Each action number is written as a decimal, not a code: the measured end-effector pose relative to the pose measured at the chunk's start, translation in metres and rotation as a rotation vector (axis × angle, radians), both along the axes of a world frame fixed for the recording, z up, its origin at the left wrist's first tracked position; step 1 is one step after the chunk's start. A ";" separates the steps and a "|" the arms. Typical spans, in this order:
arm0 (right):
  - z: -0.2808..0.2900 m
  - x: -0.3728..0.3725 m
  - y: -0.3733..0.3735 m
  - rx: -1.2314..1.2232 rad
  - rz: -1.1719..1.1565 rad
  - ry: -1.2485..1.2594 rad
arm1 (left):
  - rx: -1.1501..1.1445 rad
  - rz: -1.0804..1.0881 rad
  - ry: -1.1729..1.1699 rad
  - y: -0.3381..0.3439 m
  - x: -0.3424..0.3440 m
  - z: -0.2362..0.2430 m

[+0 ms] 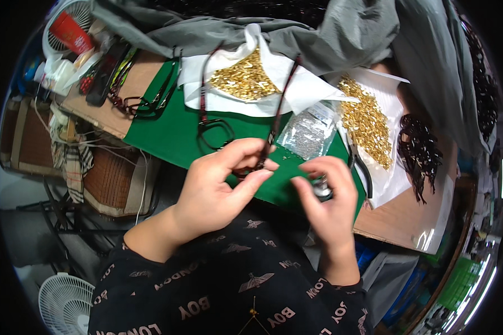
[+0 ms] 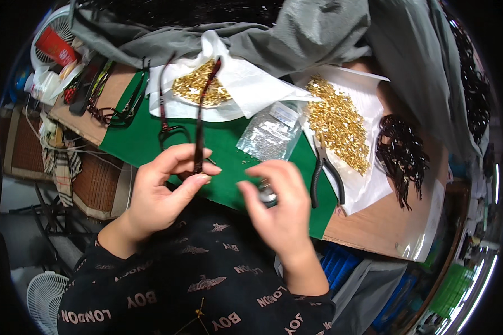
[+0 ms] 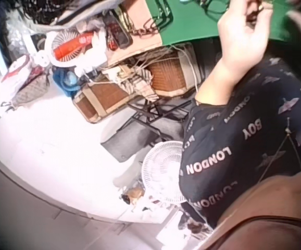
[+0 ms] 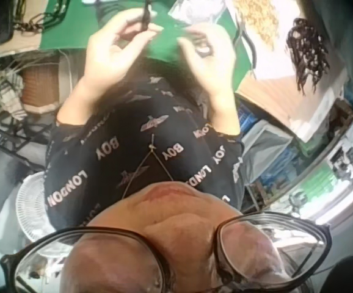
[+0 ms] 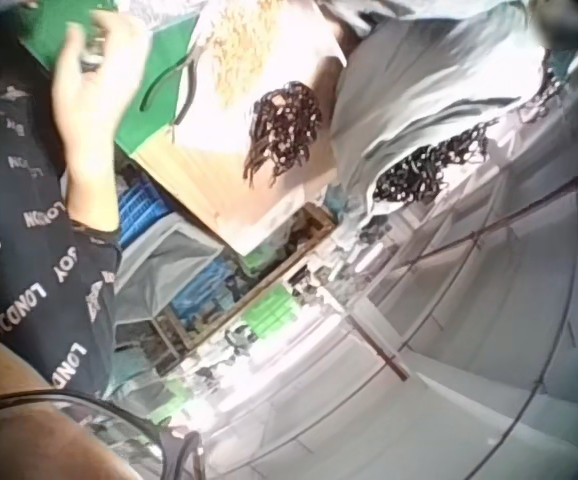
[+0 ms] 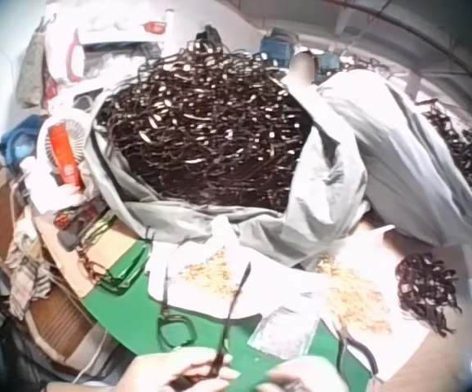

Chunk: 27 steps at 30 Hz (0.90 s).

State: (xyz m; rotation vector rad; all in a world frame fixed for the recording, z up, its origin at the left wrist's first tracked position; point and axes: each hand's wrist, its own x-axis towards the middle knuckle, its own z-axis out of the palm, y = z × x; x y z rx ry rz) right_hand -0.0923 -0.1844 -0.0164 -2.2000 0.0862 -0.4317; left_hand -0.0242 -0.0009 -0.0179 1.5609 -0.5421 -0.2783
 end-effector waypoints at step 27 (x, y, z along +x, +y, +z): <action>0.027 -0.004 -0.035 -0.230 0.415 0.274 | 0.060 -0.223 0.094 0.022 0.011 0.018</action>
